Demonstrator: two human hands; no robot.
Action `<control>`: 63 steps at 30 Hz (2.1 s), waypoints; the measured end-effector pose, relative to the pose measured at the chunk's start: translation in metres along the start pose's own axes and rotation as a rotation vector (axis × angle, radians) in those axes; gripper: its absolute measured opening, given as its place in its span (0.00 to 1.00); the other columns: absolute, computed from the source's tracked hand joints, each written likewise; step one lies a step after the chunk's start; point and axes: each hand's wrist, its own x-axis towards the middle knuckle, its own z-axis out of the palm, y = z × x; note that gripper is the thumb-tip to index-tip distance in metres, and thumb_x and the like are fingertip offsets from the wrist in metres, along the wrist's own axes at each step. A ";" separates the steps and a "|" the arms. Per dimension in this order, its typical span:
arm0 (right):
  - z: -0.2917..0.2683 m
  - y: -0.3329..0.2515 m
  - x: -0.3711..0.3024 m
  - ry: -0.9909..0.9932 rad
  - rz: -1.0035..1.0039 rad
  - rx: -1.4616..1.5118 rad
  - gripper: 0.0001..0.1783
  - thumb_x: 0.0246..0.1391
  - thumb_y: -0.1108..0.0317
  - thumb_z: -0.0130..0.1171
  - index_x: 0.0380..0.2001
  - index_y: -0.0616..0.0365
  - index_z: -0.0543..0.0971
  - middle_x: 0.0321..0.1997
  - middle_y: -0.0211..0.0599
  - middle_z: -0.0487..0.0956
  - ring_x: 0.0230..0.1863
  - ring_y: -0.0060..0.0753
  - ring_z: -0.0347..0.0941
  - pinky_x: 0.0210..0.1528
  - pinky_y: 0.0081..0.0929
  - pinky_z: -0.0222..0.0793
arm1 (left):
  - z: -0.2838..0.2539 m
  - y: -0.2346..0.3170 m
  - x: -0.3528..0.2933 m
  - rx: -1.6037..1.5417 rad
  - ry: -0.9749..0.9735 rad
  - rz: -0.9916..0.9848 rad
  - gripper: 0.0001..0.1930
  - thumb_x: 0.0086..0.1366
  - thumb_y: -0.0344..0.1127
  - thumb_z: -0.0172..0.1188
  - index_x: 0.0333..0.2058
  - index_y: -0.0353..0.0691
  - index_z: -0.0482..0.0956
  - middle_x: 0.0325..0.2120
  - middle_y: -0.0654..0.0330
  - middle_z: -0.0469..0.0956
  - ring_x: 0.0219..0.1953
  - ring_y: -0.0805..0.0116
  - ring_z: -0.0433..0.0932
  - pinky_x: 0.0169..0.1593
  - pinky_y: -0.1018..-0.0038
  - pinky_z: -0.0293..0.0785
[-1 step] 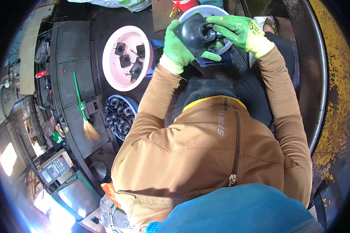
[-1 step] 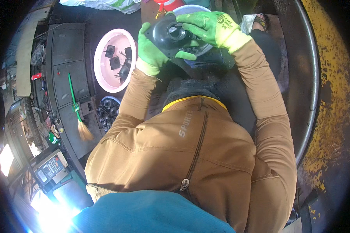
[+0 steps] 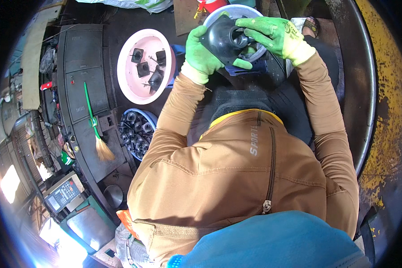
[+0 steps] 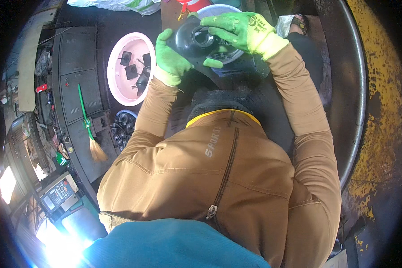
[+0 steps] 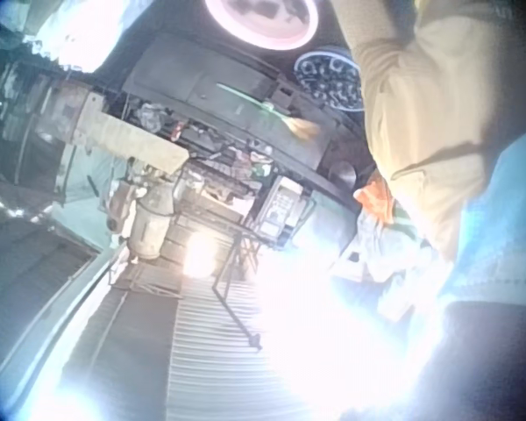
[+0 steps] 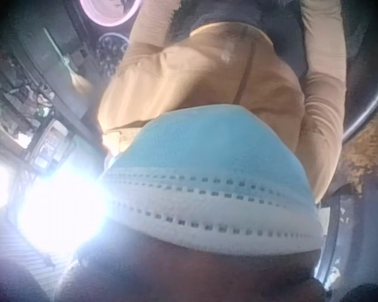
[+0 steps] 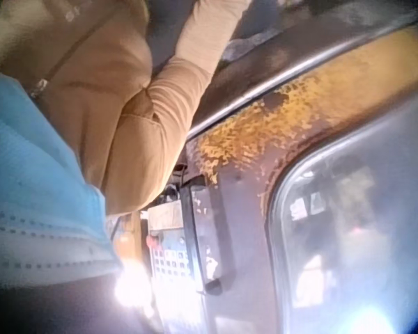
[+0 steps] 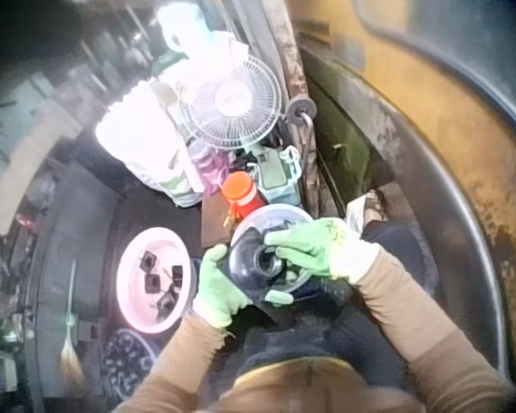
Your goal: The person picks black plastic components from a white bowl, inspects them by hand, and places them into a pink basin. The person repeats this process with several components, handling them one at a time.
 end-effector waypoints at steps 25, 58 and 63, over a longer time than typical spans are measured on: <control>0.017 -0.025 0.009 0.124 0.348 0.294 0.19 0.54 0.68 0.56 0.51 0.52 0.77 0.52 0.34 0.78 0.49 0.40 0.77 0.50 0.32 0.74 | 0.035 0.031 0.019 0.039 -0.106 0.472 0.28 0.52 0.33 0.61 0.54 0.35 0.69 0.48 0.50 0.74 0.50 0.56 0.74 0.54 0.61 0.73; 0.025 -0.019 0.002 0.117 0.586 0.248 0.19 0.61 0.55 0.49 0.51 0.48 0.77 0.53 0.36 0.77 0.54 0.40 0.73 0.54 0.35 0.70 | 0.016 0.009 0.025 0.375 -0.124 0.687 0.33 0.57 0.35 0.54 0.63 0.50 0.60 0.63 0.54 0.62 0.66 0.52 0.58 0.67 0.49 0.53; 0.017 -0.020 -0.003 -0.055 0.371 -0.055 0.19 0.60 0.60 0.46 0.53 0.43 0.75 0.57 0.32 0.75 0.55 0.36 0.72 0.53 0.38 0.72 | -0.008 0.021 0.018 -0.018 -0.185 0.249 0.35 0.55 0.50 0.60 0.61 0.49 0.64 0.62 0.49 0.61 0.65 0.49 0.57 0.66 0.42 0.52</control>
